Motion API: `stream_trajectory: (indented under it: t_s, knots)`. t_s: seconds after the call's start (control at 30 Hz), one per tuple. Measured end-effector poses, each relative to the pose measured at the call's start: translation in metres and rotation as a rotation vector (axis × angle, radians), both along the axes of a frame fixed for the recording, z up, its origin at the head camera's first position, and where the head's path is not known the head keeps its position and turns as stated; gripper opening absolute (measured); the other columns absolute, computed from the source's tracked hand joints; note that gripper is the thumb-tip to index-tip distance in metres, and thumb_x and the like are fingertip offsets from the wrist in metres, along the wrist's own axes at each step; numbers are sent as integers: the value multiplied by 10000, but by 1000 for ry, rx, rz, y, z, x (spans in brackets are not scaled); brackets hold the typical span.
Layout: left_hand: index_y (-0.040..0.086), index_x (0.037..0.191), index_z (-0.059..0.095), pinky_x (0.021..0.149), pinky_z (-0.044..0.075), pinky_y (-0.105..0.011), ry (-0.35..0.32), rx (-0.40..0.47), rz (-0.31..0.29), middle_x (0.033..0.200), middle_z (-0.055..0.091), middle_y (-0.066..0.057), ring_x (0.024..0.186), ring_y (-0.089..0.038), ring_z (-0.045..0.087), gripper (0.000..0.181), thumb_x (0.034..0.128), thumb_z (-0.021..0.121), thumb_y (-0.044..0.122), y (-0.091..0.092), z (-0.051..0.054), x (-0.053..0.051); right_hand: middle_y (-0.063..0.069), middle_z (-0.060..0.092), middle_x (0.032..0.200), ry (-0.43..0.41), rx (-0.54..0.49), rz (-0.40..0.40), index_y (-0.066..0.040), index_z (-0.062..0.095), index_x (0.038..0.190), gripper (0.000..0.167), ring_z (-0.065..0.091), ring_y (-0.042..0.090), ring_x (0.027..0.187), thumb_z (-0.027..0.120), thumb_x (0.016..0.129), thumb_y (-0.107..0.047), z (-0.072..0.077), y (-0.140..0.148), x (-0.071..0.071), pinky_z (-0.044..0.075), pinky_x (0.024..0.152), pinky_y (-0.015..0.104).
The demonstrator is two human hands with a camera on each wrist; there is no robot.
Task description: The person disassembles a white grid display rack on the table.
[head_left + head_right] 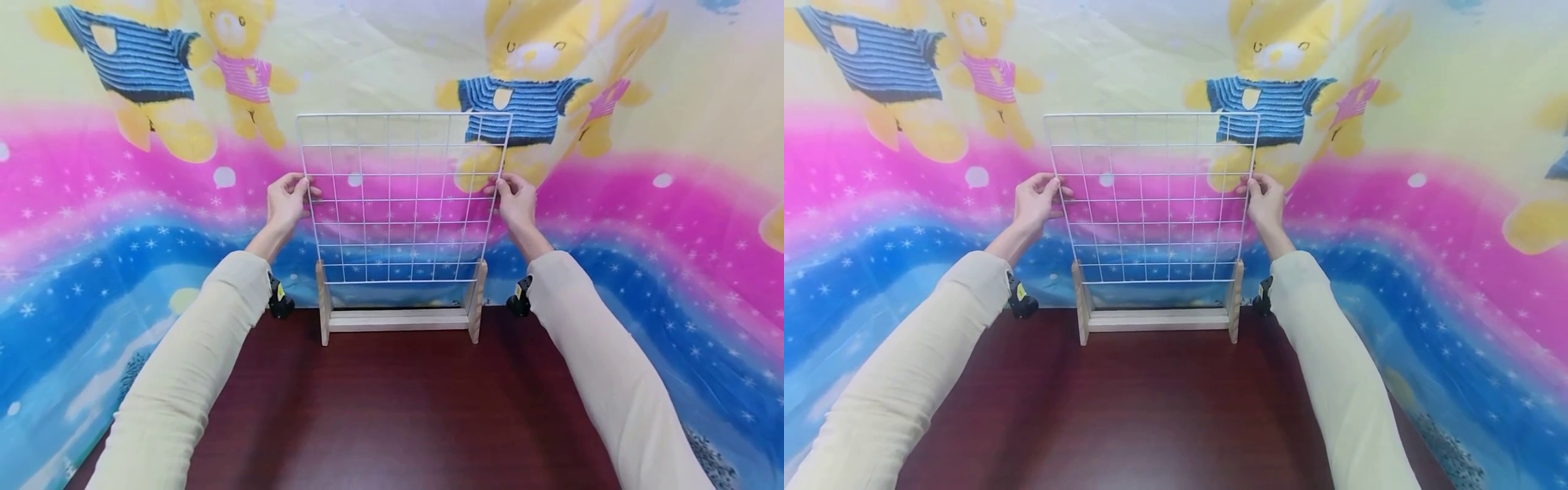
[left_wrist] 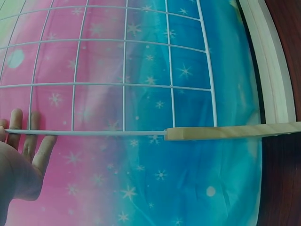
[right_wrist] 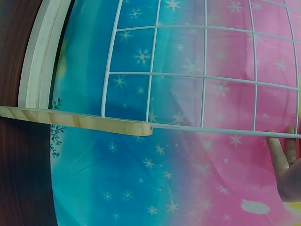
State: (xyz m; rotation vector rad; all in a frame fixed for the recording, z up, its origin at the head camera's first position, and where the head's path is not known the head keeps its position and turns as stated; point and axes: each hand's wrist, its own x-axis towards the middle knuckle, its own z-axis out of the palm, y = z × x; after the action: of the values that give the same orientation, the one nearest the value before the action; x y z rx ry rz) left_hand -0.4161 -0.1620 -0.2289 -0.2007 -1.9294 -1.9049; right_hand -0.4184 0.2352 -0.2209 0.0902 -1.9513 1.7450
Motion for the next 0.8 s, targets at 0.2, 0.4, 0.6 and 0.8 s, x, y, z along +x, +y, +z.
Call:
stream_trajectory:
  t_s: [0.2, 0.4, 0.6, 0.8]
  knots:
    - [59, 1183, 636, 801, 556, -459, -9, -18, 10, 939, 710, -116, 931, -259, 666, 271, 1010, 507, 223, 0, 3, 0, 92, 681, 975, -12, -9, -4, -32, 643, 1210, 291, 647, 227, 915, 492, 1015, -187, 5, -1, -1, 551, 624, 241]
    - [59, 1195, 632, 763, 565, -442, -14, -15, 6, 945, 710, -117, 939, -266, 684, 271, 1012, 504, 212, 0, 8, 1, 65, 692, 916, -4, -11, -13, -24, 650, 1194, 279, 658, 210, 878, 493, 1016, -169, 9, -1, 2, 543, 599, 235]
    - [48, 1180, 627, 730, 575, -414, -26, -3, 7, 947, 712, -110, 953, -283, 688, 250, 1014, 505, 191, 0, 13, 3, 75, 696, 929, -8, 4, -15, -35, 654, 1188, 275, 657, 202, 886, 498, 1015, -181, 14, -1, 2, 514, 566, 225]
    - [54, 1157, 633, 652, 579, -357, -23, -34, 47, 946, 717, -109, 930, -251, 683, 232, 1017, 504, 187, 1, 16, 3, 92, 696, 946, -10, 15, -18, -40, 652, 1190, 277, 652, 239, 911, 494, 1017, -187, 17, -3, 1, 504, 557, 223]
